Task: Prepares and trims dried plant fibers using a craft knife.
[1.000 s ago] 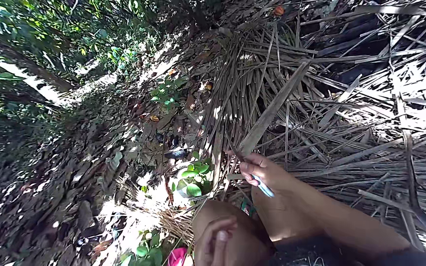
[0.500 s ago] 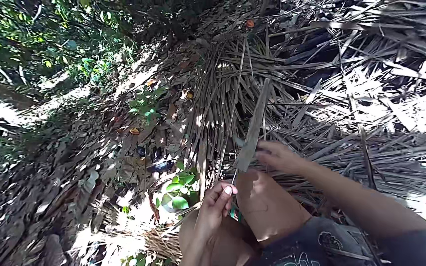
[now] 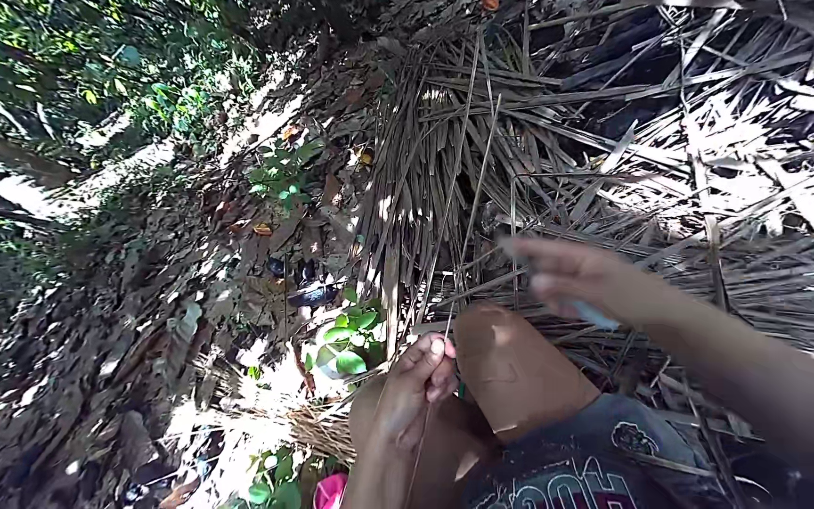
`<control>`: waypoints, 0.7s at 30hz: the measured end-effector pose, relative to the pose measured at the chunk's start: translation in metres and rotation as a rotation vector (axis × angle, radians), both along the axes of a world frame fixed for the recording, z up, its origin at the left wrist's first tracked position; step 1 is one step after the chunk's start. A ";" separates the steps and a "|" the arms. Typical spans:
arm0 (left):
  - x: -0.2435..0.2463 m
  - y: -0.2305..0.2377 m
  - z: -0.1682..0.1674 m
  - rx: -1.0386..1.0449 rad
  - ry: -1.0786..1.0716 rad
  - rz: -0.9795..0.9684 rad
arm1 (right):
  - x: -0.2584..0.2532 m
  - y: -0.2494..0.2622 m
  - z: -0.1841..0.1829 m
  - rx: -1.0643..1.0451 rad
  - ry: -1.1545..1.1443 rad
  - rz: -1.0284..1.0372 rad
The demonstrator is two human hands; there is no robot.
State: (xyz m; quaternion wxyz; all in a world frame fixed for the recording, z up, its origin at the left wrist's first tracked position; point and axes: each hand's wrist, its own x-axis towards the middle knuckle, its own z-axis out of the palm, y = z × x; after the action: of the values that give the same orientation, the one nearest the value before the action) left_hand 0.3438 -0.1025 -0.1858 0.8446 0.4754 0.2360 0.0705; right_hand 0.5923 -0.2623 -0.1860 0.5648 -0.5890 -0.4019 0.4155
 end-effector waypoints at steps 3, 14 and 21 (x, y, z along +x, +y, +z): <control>0.008 -0.007 0.004 -0.159 -0.084 -0.039 | -0.054 0.028 -0.016 0.085 0.300 0.459; -0.037 -0.011 -0.013 -0.488 -0.154 -0.124 | -0.003 0.042 0.004 0.261 0.338 0.147; -0.049 0.005 -0.022 -0.538 -0.210 -0.174 | -0.026 0.041 0.000 0.069 0.338 0.415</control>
State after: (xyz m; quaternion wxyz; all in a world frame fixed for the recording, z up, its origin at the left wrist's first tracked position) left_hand 0.2943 -0.0980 -0.2082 0.9629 0.2431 0.1160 -0.0183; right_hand 0.5659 -0.2218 -0.1858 0.5463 -0.3967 -0.4278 0.6009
